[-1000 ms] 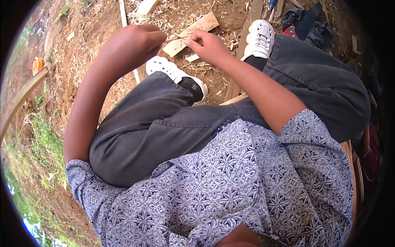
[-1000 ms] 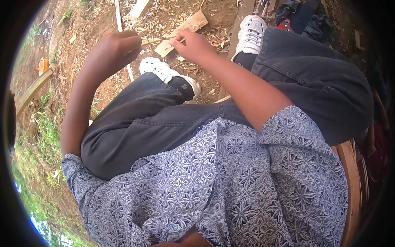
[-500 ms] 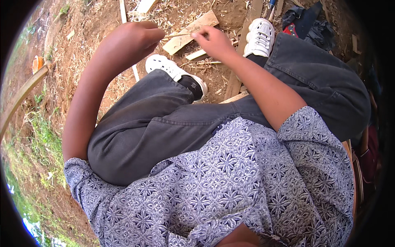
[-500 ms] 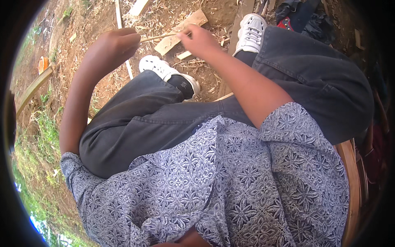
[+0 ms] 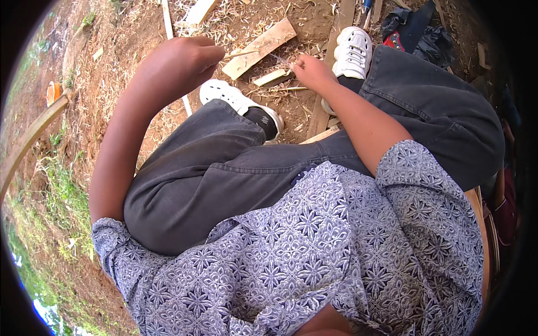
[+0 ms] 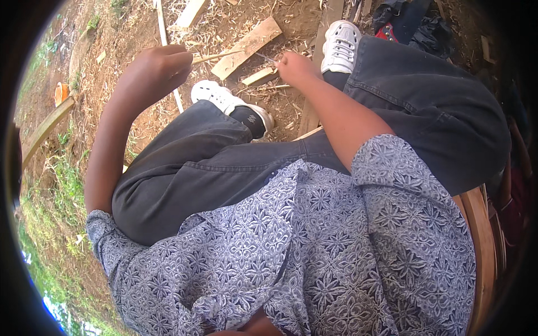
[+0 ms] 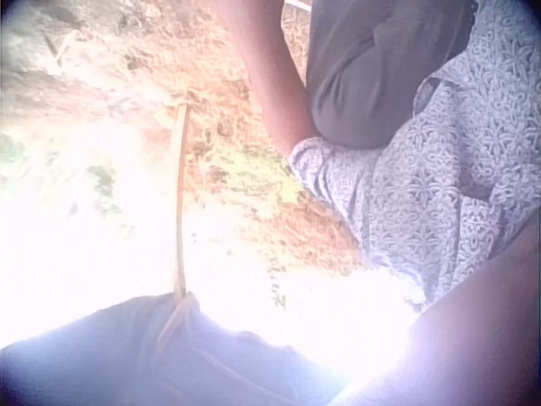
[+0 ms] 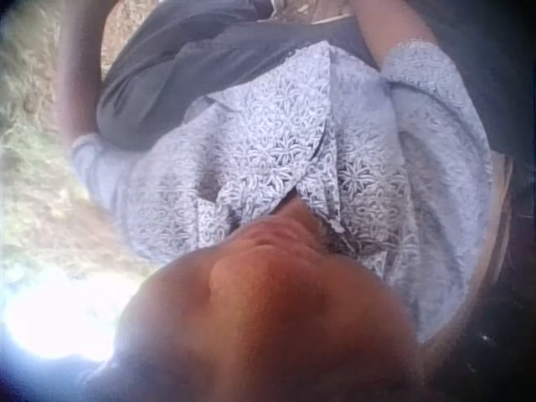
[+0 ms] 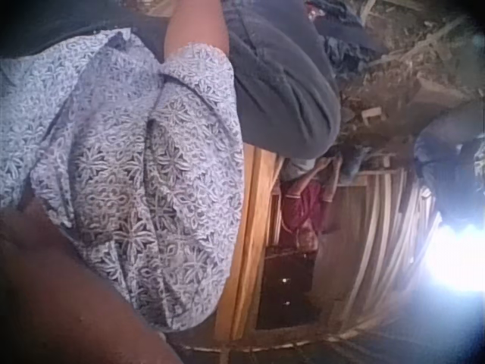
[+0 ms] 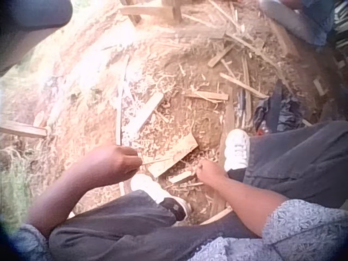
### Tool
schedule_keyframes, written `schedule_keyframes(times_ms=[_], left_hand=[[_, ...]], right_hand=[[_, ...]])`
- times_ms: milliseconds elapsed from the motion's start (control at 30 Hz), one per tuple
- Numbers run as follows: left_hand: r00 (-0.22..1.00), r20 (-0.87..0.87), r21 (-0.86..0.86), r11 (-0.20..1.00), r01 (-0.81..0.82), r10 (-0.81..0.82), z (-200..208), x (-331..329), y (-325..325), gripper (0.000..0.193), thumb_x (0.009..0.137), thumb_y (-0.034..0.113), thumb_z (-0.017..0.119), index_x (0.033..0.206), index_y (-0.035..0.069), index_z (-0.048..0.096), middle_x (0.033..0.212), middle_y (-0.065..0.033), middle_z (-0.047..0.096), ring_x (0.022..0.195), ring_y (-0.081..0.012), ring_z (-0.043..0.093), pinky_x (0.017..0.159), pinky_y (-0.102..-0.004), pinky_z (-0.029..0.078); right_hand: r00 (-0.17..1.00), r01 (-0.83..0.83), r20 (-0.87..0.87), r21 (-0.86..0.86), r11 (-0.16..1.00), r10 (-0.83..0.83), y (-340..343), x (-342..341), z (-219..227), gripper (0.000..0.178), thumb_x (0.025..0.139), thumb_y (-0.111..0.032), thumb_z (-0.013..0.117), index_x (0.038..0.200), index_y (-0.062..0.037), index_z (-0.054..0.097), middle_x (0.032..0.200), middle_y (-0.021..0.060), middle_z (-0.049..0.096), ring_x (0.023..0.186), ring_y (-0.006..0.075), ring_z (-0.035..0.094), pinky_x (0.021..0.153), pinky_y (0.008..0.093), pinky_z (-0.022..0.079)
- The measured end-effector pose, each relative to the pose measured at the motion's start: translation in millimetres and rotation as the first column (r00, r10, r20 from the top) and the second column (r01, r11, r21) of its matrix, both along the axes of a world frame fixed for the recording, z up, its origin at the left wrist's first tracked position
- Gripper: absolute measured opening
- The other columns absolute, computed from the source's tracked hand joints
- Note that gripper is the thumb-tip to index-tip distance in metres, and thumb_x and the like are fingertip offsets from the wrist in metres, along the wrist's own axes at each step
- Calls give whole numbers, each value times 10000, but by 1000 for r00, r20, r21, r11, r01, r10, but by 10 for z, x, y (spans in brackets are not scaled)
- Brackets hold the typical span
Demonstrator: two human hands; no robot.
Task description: The person sits on the ground and uses a knife to shave thin strips from a small piece of wood. They repeatedly scrape the blade along the wood to create shavings, occasionally inspecting the piece and adjusting their grip.
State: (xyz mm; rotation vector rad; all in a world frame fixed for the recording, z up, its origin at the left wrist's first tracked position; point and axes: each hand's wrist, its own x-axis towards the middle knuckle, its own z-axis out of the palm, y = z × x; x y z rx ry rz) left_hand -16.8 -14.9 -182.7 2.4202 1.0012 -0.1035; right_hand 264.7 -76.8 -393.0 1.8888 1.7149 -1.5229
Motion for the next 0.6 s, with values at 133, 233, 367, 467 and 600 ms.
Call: schedule_keyframes(times_ms=[133, 233, 367, 467, 600], left_hand=[[1000, -16, -21, 1000, -2, 2, -2, -3, -34, 176, 832, 48, 665, 770, 30, 501, 729, -110, 553, 686, -325, 628, 607, -437, 504], [1000, -6, -14, 1000, 12, -12, 11, 21, 13, 173, 829, 48, 664, 772, 32, 502, 724, -110, 544, 681, -326, 624, 602, -440, 501], [1000, -11, -3, 1000, 12, -12, -6, -12, -8, 176, 826, 49, 666, 768, 34, 500, 725, -105, 548, 677, -327, 621, 597, -438, 499], [1000, -24, -20, 1000, -5, 4, 26, 20, 41, 174, 824, 50, 668, 770, 39, 503, 729, -97, 557, 675, -325, 619, 597, -435, 500], [1000, 2, -7, 1000, -2, 2, 33, 14, 20, 161, 821, 51, 669, 775, 46, 516, 733, -91, 564, 670, -316, 620, 595, -433, 501]], right_hand=[[931, 215, -317, 70, 974, -183, 143, -453, 445, 371, 938, -446, 676, 958, -76, 668, 827, 110, 692, 782, 235, 672, 730, 382, 523], [910, 166, -406, 167, 972, -86, 32, -576, 360, 355, 952, -420, 673, 960, -65, 662, 764, 86, 673, 723, 205, 650, 664, 373, 495], [960, 64, -278, 82, 995, -39, 55, -383, 359, 355, 957, -428, 663, 973, -74, 660, 813, 118, 695, 811, 245, 691, 731, 387, 518], [997, -10, -72, 54, 998, 14, 43, -139, 121, 320, 945, -424, 645, 1021, -115, 681, 962, 129, 723, 951, 326, 696, 828, 465, 519], [997, 8, 72, -71, 997, -3, -9, 58, -14, 308, 962, -413, 621, 1036, -116, 662, 991, 126, 725, 966, 331, 691, 849, 471, 516]])
